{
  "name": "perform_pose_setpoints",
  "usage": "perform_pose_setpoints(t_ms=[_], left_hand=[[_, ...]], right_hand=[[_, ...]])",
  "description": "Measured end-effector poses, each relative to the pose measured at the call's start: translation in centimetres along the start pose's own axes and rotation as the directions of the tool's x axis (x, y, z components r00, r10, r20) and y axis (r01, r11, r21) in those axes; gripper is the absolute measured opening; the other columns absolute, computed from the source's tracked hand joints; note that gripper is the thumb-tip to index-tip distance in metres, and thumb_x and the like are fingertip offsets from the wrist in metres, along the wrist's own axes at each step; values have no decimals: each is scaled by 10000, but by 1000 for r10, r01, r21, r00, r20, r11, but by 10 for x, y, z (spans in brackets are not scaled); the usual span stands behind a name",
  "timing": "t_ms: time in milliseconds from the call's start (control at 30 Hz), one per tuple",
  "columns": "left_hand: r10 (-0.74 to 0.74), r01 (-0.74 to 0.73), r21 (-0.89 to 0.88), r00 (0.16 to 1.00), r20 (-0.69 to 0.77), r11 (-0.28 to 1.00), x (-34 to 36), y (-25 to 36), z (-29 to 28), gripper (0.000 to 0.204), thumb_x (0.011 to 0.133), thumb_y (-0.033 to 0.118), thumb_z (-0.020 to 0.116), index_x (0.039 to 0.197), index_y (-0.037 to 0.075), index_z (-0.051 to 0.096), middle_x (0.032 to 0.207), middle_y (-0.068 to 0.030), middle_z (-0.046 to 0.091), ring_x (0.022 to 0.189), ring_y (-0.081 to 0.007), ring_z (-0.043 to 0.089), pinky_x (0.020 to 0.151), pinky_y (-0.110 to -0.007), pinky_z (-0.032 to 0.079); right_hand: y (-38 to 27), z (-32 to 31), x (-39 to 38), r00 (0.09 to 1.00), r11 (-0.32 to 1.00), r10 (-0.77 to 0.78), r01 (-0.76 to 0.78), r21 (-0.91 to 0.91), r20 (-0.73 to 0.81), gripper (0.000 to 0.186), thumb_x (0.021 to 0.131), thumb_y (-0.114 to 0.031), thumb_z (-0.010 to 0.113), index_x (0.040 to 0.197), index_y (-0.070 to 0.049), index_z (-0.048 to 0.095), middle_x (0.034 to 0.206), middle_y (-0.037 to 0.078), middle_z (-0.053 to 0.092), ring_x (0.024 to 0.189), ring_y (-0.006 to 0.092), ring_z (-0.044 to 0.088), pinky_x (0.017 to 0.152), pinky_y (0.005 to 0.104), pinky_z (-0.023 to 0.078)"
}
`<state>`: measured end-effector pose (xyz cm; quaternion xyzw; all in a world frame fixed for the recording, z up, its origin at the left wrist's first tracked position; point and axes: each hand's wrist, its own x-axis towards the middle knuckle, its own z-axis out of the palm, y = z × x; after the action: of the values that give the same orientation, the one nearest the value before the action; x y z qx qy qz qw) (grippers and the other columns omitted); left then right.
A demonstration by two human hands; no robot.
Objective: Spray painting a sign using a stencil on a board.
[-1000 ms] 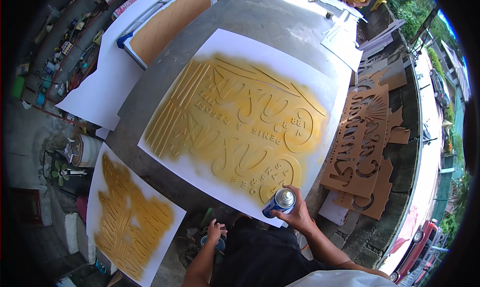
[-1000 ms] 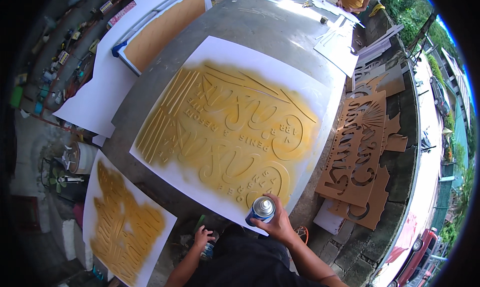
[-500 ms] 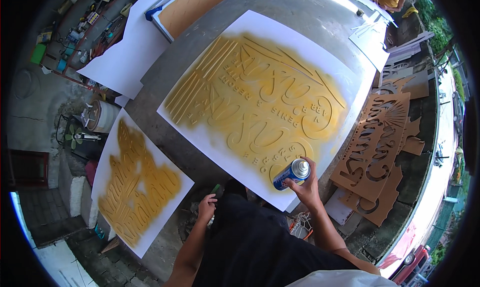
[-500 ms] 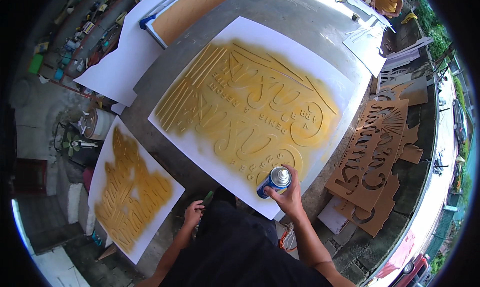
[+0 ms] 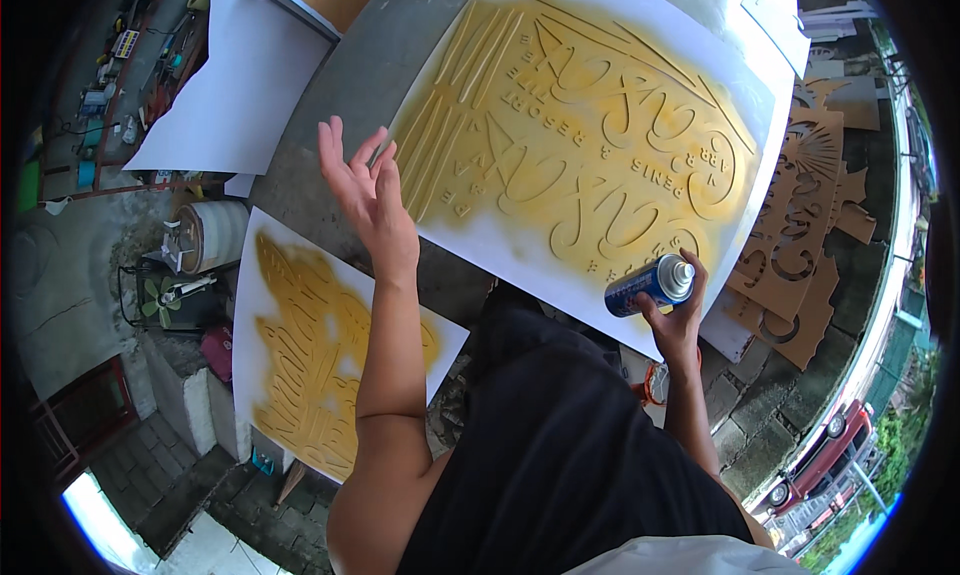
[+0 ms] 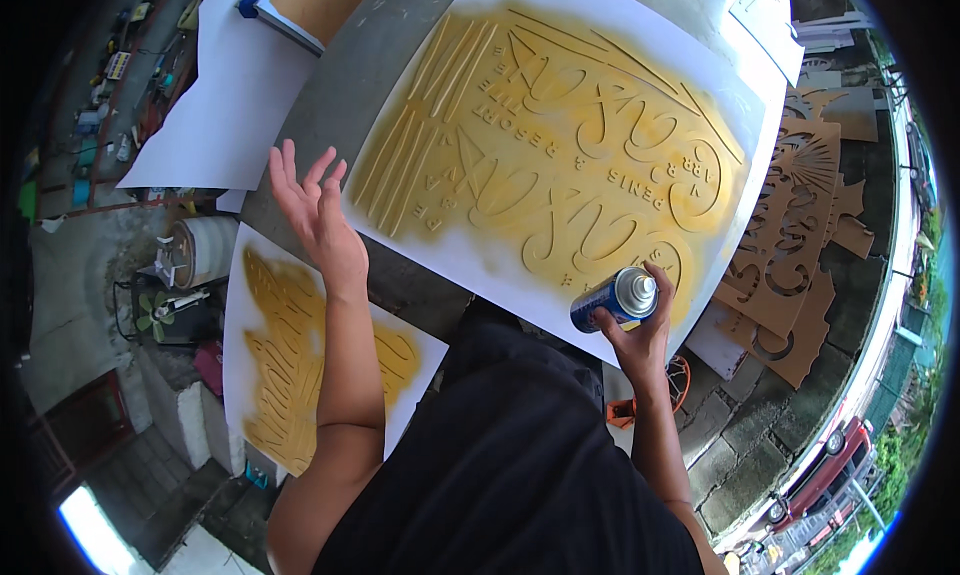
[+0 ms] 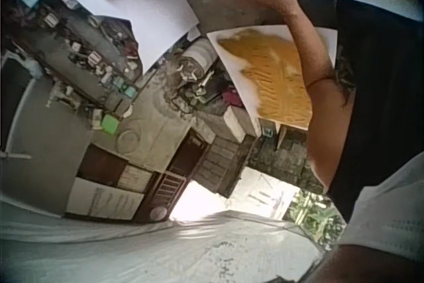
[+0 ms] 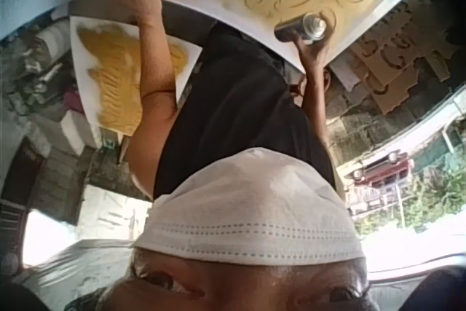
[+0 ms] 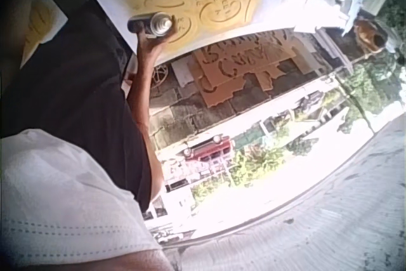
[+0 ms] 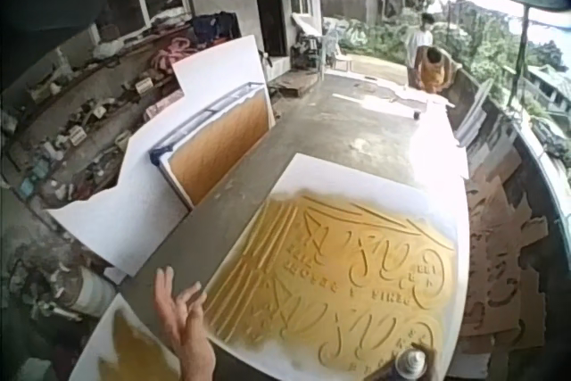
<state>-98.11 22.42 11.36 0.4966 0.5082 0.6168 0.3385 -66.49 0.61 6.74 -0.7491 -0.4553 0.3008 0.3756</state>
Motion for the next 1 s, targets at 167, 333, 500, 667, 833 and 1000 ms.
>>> perform_pose_setpoints(t_ms=[167, 333, 500, 667, 833, 1000], left_hand=[[-293, 304, 203, 292, 910, 931, 40, -25, 8, 582, 1079, 198, 576, 1605, 51, 375, 1265, -152, 719, 972, -192, 717, 994, -383, 539], [-333, 91, 331, 9, 943, 939, -41, -65, 14, 967, 880, 370, 866, 1640, 136, 315, 1440, -162, 607, 1194, -292, 675, 1022, -419, 551], [-110, 121, 105, 29, 994, 987, -77, -58, 29, 1063, 807, 334, 922, 1635, 88, 302, 1504, -183, 545, 1322, -324, 596, 1096, -445, 501], [-388, 43, 386, 45, 921, 921, -61, -56, 9, 854, 802, 335, 910, 1470, 17, 484, 1347, -193, 658, 1242, -326, 657, 1063, -425, 506], [-408, 121, 392, 177, 896, 912, -45, -38, -29, 811, 834, 313, 875, 1472, -1, 486, 1328, -222, 662, 1229, -361, 662, 1056, -434, 514], [-413, 159, 386, 216, 885, 909, -9, -47, -61, 790, 852, 347, 867, 1455, -3, 495, 1298, -221, 678, 1206, -348, 673, 1048, -428, 514]], right_hand=[[-61, 49, -7, 994, 1000, 20, -18, 20, -106, 964, 741, -227, 946, 1517, -38, 406, 1427, 180, 506, 1334, 311, 542, 1145, 440, 433], [-80, 65, -15, 967, 987, 127, -101, 125, -220, 939, 781, -218, 910, 1536, -59, 374, 1446, 187, 498, 1324, 311, 546, 1146, 447, 435], [-83, 80, -10, 966, 960, 145, -86, 266, -215, 926, 800, -224, 895, 1540, -47, 366, 1429, 182, 503, 1294, 284, 561, 1120, 430, 465], [-84, 107, 16, 995, 937, 7, 28, 347, -101, 954, 826, -227, 888, 1570, -40, 321, 1431, 207, 521, 1327, 311, 563, 1116, 443, 466], [-103, 144, 37, 992, 919, -101, 122, 374, -75, 1048, 827, -282, 903, 1618, -56, 254, 1430, 246, 536, 1325, 346, 577, 1115, 456, 466], [-140, 180, 52, 976, 943, -201, 217, 252, -88, 1045, 829, -298, 897, 1626, -81, 256, 1439, 267, 527, 1291, 400, 604, 1086, 489, 497]])
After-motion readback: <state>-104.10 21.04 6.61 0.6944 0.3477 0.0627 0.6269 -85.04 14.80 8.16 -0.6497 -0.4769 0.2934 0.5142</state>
